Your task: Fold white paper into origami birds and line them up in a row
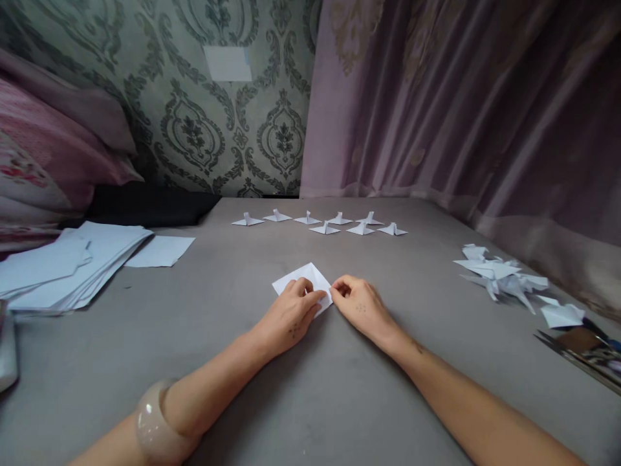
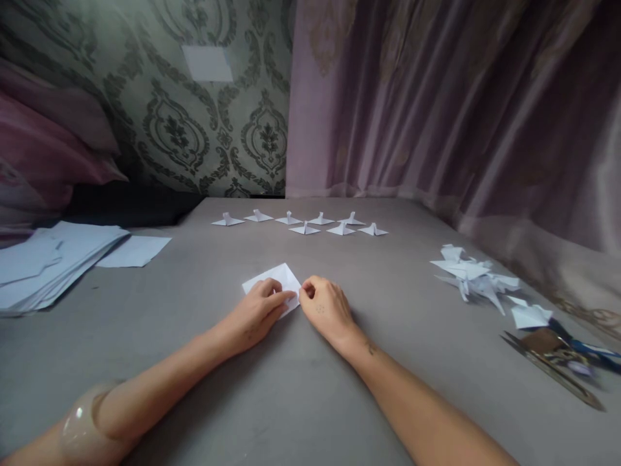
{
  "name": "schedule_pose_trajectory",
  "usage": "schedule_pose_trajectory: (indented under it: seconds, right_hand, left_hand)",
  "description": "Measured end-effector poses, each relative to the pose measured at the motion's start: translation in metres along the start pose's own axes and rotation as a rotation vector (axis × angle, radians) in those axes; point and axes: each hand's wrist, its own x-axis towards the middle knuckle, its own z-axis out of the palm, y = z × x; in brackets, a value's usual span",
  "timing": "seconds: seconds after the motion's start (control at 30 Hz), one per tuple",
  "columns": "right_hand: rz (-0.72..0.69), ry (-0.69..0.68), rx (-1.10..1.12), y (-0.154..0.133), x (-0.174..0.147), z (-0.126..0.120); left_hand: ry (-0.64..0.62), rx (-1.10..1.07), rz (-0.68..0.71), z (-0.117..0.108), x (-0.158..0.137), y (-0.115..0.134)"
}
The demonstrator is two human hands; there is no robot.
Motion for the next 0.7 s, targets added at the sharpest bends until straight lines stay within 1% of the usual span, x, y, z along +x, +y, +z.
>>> schedule_pose_trajectory:
  seconds: [0.07,0.17,0.3,0.43,0.57,0.7]
  right_hand:
    - [-0.012,-0.006,-0.084,0.002,0.001,0.000]
    - [-0.006,-0.020,-0.126,0.006,0.004,-0.001]
    - [-0.016,-0.024,-0.090,0.013,0.008,-0.002]
    - [0.016,-0.011,0.007,0.017,0.010,-0.003]
    - [0.025,0.000,0.074,0.018,0.012,-0.004]
    - [0.060,0.004,0.132,0.024,0.015,-0.004]
  left_hand:
    - [-0.035,0.073,0.000,-0.001,0.001,0.002]
    - [-0.073,0.169,-0.002,-0.002,0.004,0.006]
    - [-0.126,0.239,0.014,-0.004,0.009,0.012]
    - [-0.151,0.282,-0.002,-0.006,0.015,0.017]
    - [-0.136,0.257,0.005,-0.007,0.012,0.017]
    - [-0.060,0.206,-0.003,-0.009,0.002,0.012]
